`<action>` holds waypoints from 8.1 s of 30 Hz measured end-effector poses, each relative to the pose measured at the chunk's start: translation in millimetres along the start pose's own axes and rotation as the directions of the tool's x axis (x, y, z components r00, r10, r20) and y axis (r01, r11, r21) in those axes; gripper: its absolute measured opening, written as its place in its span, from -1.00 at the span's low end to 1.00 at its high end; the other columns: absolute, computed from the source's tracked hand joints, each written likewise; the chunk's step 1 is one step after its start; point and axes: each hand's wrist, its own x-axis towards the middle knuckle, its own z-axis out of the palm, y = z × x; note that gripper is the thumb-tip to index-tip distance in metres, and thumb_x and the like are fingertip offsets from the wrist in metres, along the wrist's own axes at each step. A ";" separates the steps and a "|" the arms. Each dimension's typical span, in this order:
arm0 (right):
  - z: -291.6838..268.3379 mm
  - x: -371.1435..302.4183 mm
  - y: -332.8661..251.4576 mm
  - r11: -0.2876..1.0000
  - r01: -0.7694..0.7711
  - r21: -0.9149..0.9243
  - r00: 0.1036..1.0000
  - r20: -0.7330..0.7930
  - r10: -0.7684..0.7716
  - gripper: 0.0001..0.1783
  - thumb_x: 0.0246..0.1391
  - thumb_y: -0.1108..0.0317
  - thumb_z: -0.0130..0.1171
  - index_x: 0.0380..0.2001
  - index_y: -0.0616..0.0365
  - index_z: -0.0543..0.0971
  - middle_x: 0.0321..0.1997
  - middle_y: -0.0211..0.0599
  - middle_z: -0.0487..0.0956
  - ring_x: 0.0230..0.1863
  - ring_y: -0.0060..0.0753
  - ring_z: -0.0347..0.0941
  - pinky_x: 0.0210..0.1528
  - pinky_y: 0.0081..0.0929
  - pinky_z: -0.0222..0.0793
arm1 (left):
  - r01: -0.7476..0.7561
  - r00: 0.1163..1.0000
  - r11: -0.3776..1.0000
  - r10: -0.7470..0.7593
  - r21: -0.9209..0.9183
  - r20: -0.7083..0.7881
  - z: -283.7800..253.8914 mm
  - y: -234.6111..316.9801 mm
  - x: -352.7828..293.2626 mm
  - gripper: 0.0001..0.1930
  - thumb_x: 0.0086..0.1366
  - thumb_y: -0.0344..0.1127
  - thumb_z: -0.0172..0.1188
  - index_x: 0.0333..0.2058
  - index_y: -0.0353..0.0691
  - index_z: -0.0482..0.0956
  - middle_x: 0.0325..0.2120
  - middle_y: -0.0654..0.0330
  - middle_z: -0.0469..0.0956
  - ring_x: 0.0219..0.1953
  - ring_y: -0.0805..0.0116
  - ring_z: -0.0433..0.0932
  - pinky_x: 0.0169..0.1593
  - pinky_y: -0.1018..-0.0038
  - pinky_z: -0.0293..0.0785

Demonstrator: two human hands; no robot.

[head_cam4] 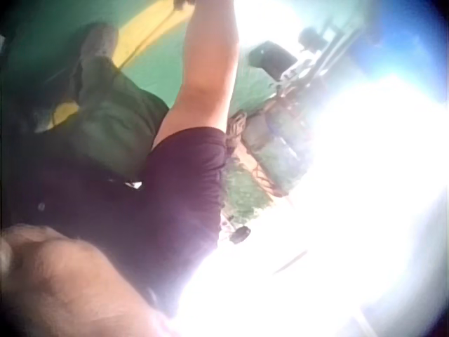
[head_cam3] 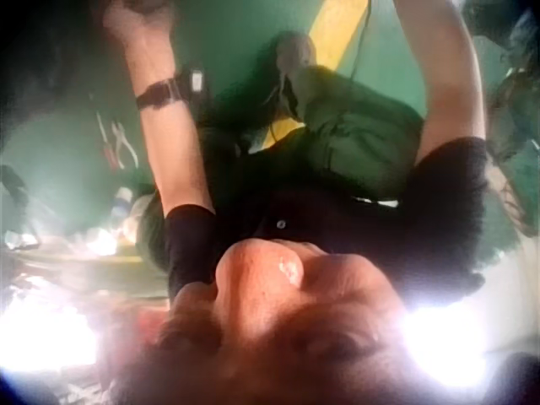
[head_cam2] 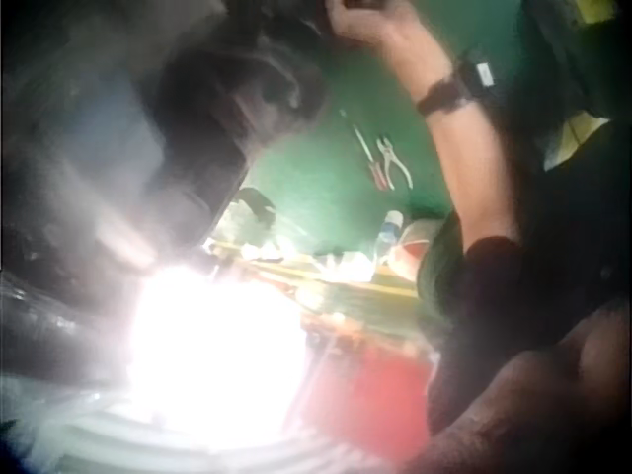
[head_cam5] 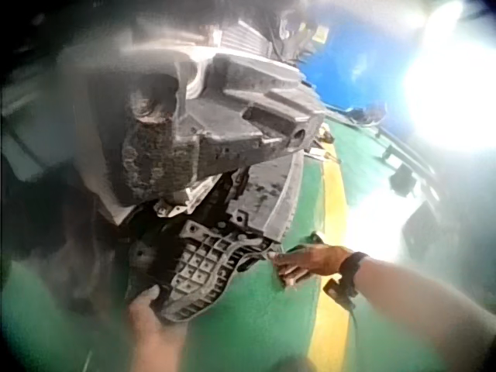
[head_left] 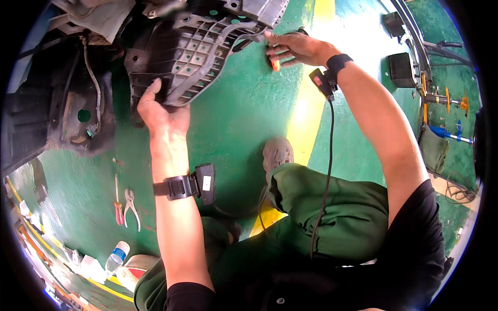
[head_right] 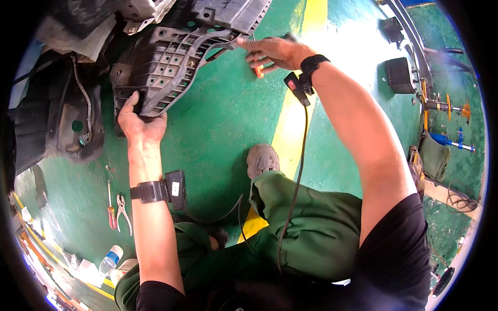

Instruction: The person works on the front section of a car, first handling items in the engine bay and then crouching to manipulate a large plastic component near the radiator using a screwdriver and by hand.

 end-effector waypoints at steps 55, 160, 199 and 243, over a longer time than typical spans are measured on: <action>20.1 44.2 -37.7 0.378 0.277 0.883 0.912 -0.117 -0.393 -0.51 0.18 -0.16 0.07 -0.20 0.05 0.60 -0.23 -0.35 0.66 -0.28 -0.37 0.58 -0.16 -0.40 0.51 | -0.015 0.998 0.997 0.019 0.073 -0.054 4.9 18.8 4.8 -0.81 0.18 -0.41 0.03 -0.23 -0.28 0.50 -0.29 0.14 0.62 -0.26 0.22 0.64 -0.14 0.29 0.55; 36.2 53.5 -55.1 0.276 0.253 0.927 0.904 -0.125 -0.408 -0.43 0.26 -0.15 -0.06 0.00 0.12 0.51 -0.05 -0.22 0.62 -0.07 -0.27 0.56 0.07 -0.25 0.47 | -0.103 0.987 0.994 0.098 0.038 0.131 -35.3 34.7 46.5 -0.70 0.13 -0.46 0.07 -0.14 -0.41 0.48 -0.11 -0.04 0.56 0.00 0.04 0.53 0.16 0.00 0.38; 39.7 97.7 2.0 -0.073 0.295 0.953 0.833 -0.294 -0.469 -0.56 -0.01 0.23 0.35 -0.11 0.31 0.59 -0.10 -0.22 0.64 -0.06 -0.39 0.53 0.13 -0.46 0.34 | 0.061 0.977 0.933 0.016 0.355 -0.211 -21.5 10.1 19.3 -0.81 0.26 -0.32 0.01 -0.19 -0.20 0.51 -0.27 0.20 0.59 -0.33 0.38 0.53 -0.29 0.43 0.37; 51.9 97.0 -4.0 0.065 0.373 0.926 0.834 -0.303 -0.462 -0.51 0.26 0.02 0.06 0.06 0.19 0.47 0.01 -0.28 0.58 -0.04 -0.44 0.54 0.11 -0.43 0.43 | -0.099 0.992 0.952 0.118 0.288 -0.048 -26.0 22.8 16.4 -0.71 0.34 -0.29 0.11 -0.02 -0.27 0.48 -0.06 0.17 0.57 -0.09 0.33 0.50 -0.14 0.40 0.32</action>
